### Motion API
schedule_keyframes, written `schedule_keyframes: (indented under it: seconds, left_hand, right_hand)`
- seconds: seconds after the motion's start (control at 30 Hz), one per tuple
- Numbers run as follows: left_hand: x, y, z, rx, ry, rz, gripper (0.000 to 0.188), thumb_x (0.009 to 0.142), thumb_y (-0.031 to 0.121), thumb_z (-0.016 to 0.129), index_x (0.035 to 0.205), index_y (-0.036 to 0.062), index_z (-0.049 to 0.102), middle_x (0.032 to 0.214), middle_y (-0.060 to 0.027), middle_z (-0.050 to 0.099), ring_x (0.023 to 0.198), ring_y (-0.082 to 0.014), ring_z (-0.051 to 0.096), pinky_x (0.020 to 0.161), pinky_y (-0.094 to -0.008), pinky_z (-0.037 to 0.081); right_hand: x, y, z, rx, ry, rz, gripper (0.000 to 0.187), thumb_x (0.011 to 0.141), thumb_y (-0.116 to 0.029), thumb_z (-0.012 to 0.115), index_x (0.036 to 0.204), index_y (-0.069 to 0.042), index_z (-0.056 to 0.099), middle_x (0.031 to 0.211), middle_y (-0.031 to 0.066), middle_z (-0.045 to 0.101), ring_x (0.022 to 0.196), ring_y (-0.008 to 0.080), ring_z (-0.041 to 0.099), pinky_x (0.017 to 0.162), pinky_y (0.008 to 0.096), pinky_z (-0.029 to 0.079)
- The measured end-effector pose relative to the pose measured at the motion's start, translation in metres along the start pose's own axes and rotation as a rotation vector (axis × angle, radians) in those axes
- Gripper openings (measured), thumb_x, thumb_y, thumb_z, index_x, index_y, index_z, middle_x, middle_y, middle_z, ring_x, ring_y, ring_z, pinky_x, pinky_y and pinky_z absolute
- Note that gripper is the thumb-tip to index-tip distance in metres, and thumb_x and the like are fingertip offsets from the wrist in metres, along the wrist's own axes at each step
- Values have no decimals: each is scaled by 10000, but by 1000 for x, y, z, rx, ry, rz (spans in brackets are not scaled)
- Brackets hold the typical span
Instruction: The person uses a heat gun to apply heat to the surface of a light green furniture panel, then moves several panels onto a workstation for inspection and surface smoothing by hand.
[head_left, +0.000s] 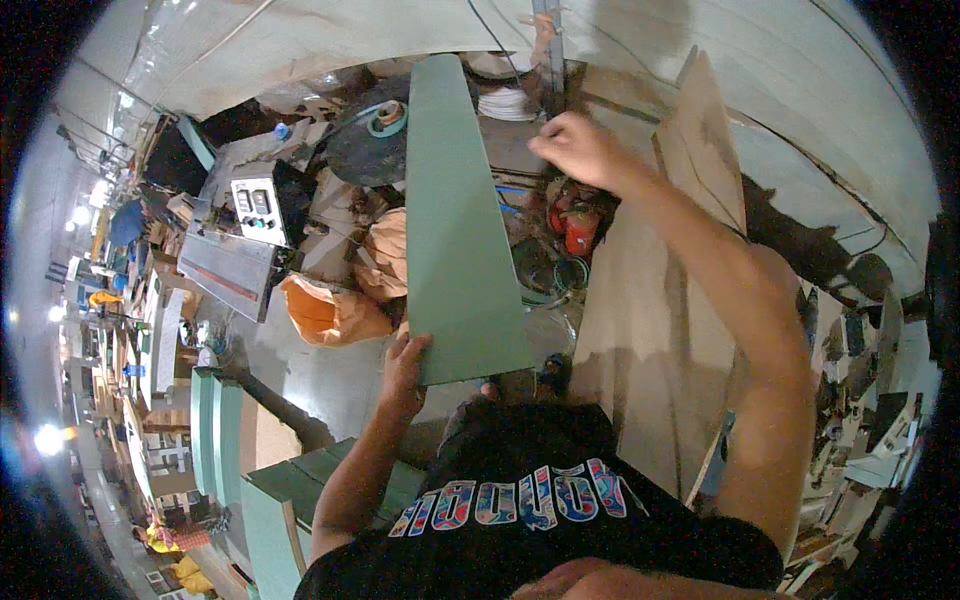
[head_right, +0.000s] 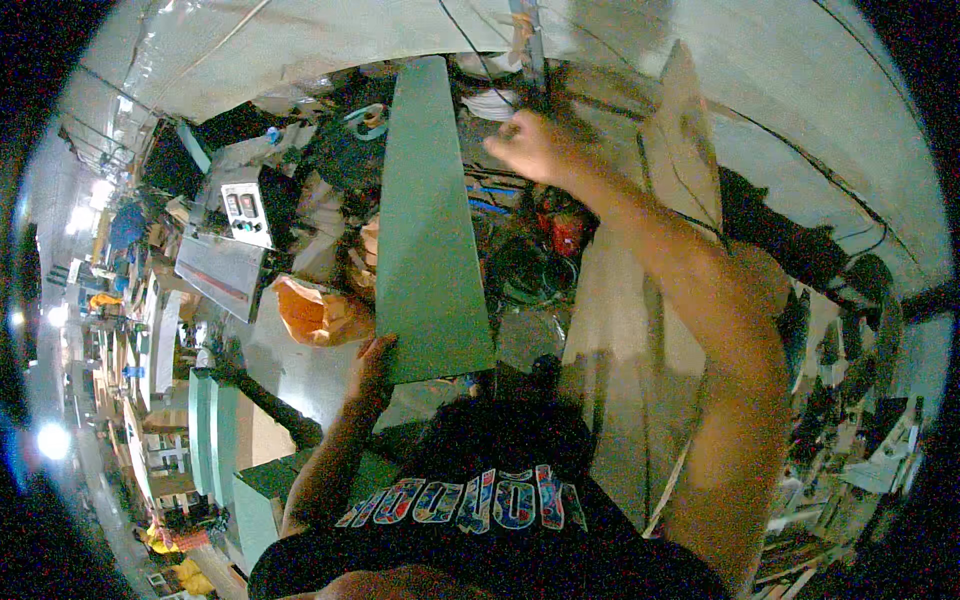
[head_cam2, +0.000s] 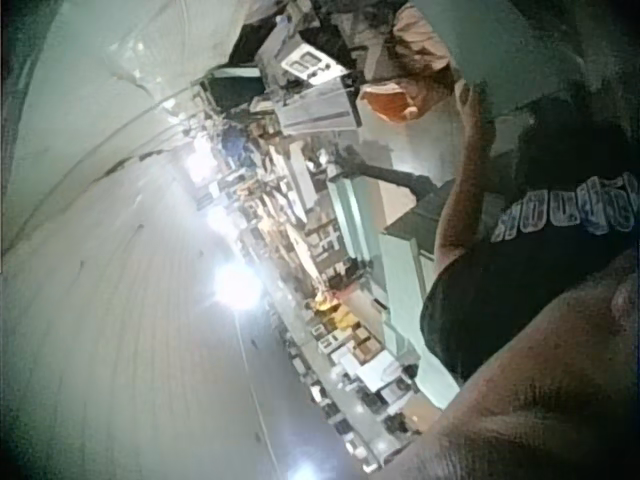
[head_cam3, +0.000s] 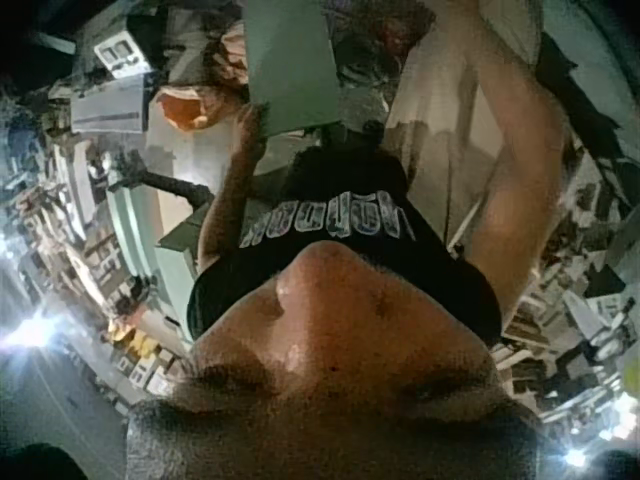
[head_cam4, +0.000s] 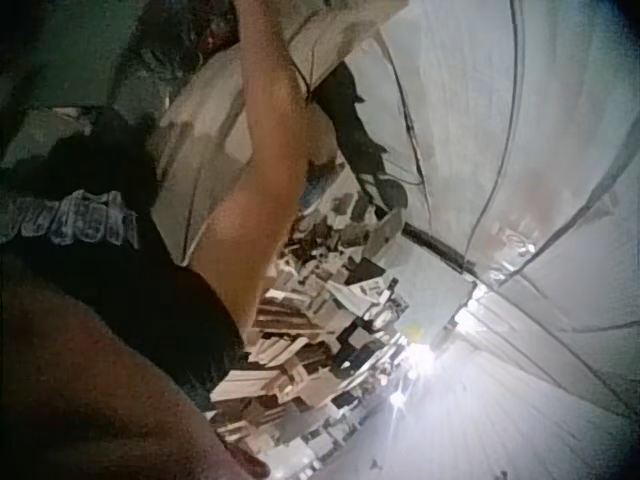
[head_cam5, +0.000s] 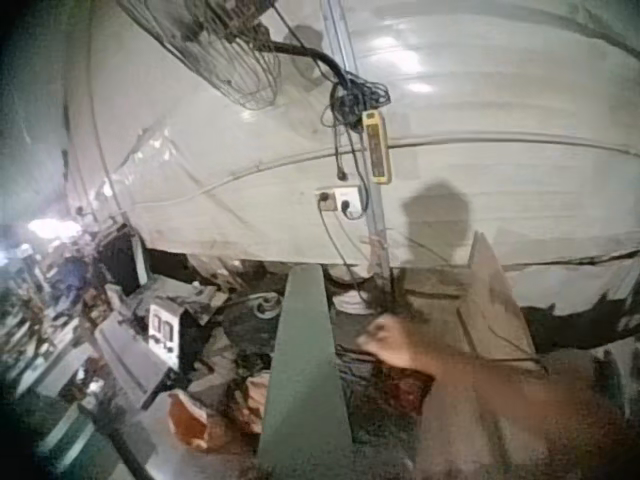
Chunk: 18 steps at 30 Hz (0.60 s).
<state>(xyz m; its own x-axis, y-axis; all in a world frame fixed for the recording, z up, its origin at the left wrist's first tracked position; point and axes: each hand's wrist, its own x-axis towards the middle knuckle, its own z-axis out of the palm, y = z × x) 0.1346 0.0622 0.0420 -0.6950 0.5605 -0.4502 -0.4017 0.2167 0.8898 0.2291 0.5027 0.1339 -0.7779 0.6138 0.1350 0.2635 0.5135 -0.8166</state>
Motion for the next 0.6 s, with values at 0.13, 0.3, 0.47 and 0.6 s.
schedule_keyframes:
  seconds: [0.13, 0.3, 0.47, 0.6]
  left_hand:
    - [6, 3, 18, 96, -37, 83, 359, 944, 191, 648, 1262, 25, 634, 1113, -101, 668, 983, -213, 628, 826, -361, 522]
    - [17, -10, 25, -78, -33, -146, 398, 959, 217, 645, 1307, 29, 602, 1120, -109, 653, 1012, -227, 621, 785, -381, 540]
    - [43, -106, -15, 25, -94, -114, 425, 977, 238, 641, 1330, 14, 561, 1112, -102, 678, 923, -207, 626, 806, -358, 525]
    - [76, -119, -13, 135, -405, -268, 481, 954, 181, 695, 1372, 5, 536, 1217, -124, 650, 1040, -240, 623, 892, -389, 527]
  right_hand:
    - [75, 46, 100, -190, -112, 358, 1028, 845, -639, 748, 1455, 137, 458, 1478, 348, 503, 1348, 412, 548, 1091, 465, 472]
    - [99, 126, 180, 615, -210, 684, 727, 882, -453, 812, 1362, 53, 605, 1376, 207, 639, 1205, 350, 645, 973, 527, 535]
    - [72, 138, 240, 812, -386, 839, 501, 869, -290, 845, 1258, -16, 685, 1181, 146, 741, 1033, 333, 712, 904, 524, 559]
    - [46, 138, 230, 654, -327, 961, 561, 862, -282, 857, 1305, -8, 649, 1209, 140, 728, 1042, 343, 708, 903, 544, 557]
